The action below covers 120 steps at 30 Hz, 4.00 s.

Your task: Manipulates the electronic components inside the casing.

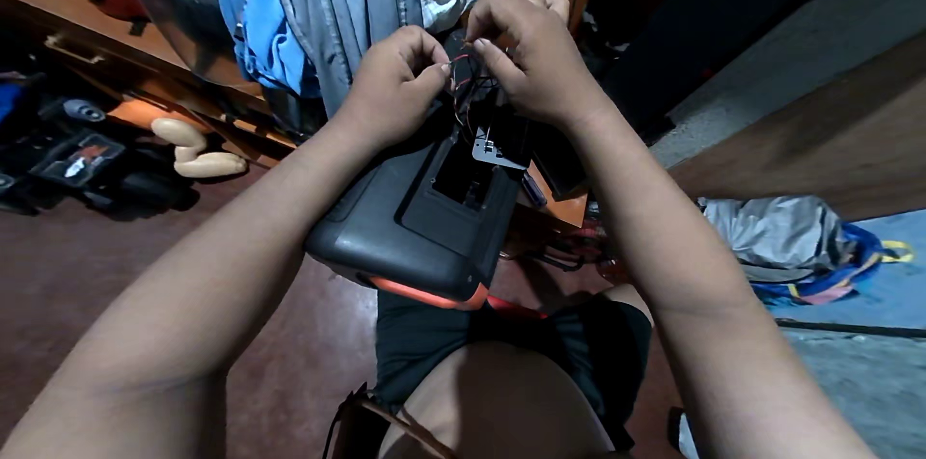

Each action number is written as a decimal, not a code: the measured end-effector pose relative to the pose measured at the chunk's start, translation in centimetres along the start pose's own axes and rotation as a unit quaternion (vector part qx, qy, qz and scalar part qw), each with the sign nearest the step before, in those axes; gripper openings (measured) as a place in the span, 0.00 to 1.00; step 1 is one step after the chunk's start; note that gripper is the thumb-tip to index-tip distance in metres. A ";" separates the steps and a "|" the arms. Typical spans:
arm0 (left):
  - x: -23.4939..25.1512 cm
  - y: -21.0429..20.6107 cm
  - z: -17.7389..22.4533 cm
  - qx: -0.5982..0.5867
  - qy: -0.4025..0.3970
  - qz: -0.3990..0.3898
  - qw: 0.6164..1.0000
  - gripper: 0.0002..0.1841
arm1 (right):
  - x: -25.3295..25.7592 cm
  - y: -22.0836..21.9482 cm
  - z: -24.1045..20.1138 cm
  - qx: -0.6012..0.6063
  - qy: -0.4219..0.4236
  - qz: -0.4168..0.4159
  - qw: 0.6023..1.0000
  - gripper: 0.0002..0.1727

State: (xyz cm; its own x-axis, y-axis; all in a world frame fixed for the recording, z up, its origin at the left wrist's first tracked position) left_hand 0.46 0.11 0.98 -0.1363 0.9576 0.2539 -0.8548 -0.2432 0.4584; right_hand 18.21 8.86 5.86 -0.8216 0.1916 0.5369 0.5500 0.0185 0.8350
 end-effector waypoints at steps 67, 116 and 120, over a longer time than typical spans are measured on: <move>-0.1 0.6 -1.0 -0.001 -0.172 -0.028 0.985 0.07 | 1.5 -0.4 -2.1 -0.030 -0.210 -0.179 0.961 0.13; -0.5 0.1 0.4 0.089 -0.084 0.061 0.991 0.11 | -0.8 -1.4 -2.8 -0.039 -0.125 0.017 0.991 0.08; -0.5 0.0 0.4 0.085 -0.054 0.040 0.994 0.10 | -0.9 -1.6 -2.9 -0.051 -0.117 0.036 0.991 0.05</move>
State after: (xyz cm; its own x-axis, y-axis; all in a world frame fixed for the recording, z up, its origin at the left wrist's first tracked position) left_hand 0.70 -0.40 1.25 -0.1381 0.9144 0.3805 -0.7458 -0.3488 0.5675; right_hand 17.65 5.78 4.43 -0.7170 0.4106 0.5633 0.5786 -0.1001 0.8094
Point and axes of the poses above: each hand's wrist, its own x-axis towards the middle knuckle, its own y-axis out of the back of the hand, z = x × y, the point moved 2 cm from there along x, towards the middle knuckle, and after that the axes turned 10 degrees about y, right-handed, at the moved point
